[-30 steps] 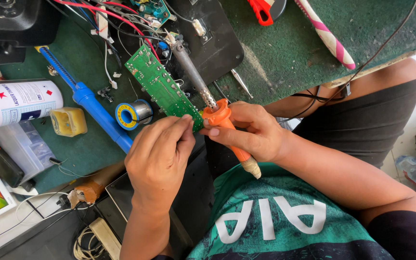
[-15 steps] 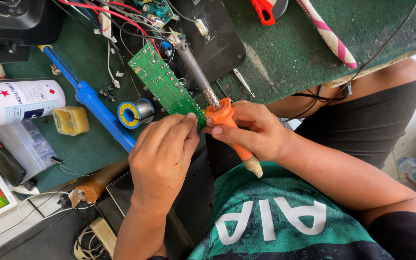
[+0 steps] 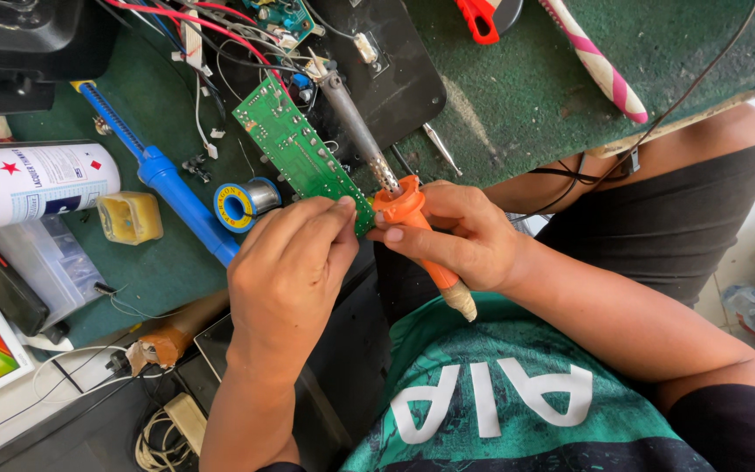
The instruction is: The person is soldering a green circuit board using a soldering iron and solder wire. They also use a blue desoldering pump to remove solder from the board. The task involves precise hand movements to apply heat and solder to specific points on the board.
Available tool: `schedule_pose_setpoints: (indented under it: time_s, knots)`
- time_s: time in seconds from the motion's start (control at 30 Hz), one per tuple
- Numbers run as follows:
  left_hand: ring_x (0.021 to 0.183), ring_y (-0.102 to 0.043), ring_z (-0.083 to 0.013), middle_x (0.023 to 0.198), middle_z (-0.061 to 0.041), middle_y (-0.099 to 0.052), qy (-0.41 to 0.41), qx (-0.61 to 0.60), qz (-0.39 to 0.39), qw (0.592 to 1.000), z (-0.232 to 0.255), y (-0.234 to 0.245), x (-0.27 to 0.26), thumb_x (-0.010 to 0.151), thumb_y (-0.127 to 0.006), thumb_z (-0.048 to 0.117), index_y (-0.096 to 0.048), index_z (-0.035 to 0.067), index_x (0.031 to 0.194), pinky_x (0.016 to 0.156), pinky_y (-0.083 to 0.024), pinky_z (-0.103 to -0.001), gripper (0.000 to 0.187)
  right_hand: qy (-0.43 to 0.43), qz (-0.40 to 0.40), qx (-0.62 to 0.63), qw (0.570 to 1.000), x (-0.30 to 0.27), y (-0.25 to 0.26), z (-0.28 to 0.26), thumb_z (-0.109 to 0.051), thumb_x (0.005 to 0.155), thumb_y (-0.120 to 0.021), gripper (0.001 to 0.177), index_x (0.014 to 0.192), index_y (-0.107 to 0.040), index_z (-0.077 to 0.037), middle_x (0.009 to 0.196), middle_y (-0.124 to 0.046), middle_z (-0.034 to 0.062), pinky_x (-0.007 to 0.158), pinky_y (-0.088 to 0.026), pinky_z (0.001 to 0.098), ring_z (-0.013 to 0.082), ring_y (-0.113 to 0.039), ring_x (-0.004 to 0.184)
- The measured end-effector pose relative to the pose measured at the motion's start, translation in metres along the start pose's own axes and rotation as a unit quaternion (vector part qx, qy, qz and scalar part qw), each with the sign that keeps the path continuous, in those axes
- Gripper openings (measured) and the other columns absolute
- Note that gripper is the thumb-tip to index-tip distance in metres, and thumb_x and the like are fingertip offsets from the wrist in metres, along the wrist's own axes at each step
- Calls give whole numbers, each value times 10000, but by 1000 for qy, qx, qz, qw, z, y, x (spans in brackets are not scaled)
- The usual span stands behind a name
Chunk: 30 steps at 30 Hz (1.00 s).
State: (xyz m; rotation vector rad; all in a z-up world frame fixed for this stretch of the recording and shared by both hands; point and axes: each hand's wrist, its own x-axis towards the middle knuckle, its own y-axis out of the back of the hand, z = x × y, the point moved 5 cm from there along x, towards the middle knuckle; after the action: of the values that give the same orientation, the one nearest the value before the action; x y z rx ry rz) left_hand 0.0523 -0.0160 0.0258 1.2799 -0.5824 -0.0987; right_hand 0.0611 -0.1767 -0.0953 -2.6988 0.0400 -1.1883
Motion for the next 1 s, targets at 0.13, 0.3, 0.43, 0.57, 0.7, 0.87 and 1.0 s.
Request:
schedule_pose_setpoints:
  time_s: [0.13,0.3,0.43,0.57,0.7,0.87,1.0]
  knots:
    - [885,-767,-228,972,-77,-769,-4,-3,-4,1000,1,0,-1,918,-872,-40,-802,32,973,838,-648,-337,115,-1,2,-7,1000,2,0,1,212,791,-880,411,1126,-706,49,1084,-647,285,742,-662,450,406,-787,897]
    - [881,-769,-227,975,-81,-773,3,-17,-15,1000,-2,1,2,926,-866,-43,-804,27,975,828,-647,-330,105,-2,1,-8,1000,3,0,0,211,790,-882,412,1124,-705,48,1083,-650,285,741,-661,449,407,-786,898]
    - [855,-773,-230,972,-72,-775,27,-57,-28,998,-7,4,6,964,-823,-27,-813,32,1006,785,-649,-324,73,3,-6,-10,1000,7,1,-1,209,789,-885,413,1123,-704,46,1083,-653,285,741,-661,448,407,-785,899]
    - [799,-749,-203,946,-48,-766,81,-110,-9,991,-14,5,1,962,-811,-20,-810,50,1026,730,-649,-278,95,19,-18,-9,1000,15,-1,-7,208,788,-886,414,1122,-704,45,1082,-655,285,741,-661,447,408,-785,899]
    - [759,-734,-167,936,-17,-755,125,-167,17,978,-20,-1,-6,957,-799,3,-797,78,1034,687,-652,-238,107,29,-41,-11,999,21,-3,-10,207,787,-889,415,1120,-703,44,1082,-659,286,740,-660,447,408,-784,900]
    - [763,-741,-202,930,-51,-741,118,-164,46,978,-18,2,-9,951,-787,7,-774,68,1025,627,-672,-238,97,42,-76,3,996,25,-12,-16,206,786,-891,416,1119,-702,43,1081,-662,286,740,-660,446,409,-784,901]
    - [857,-748,-267,986,-92,-730,117,-168,25,979,-18,1,-12,1010,-734,24,-772,48,1115,732,-665,-328,114,20,-107,-10,994,24,-12,-17,212,790,-876,390,1103,-697,64,1077,-692,293,735,-664,457,418,-792,896]
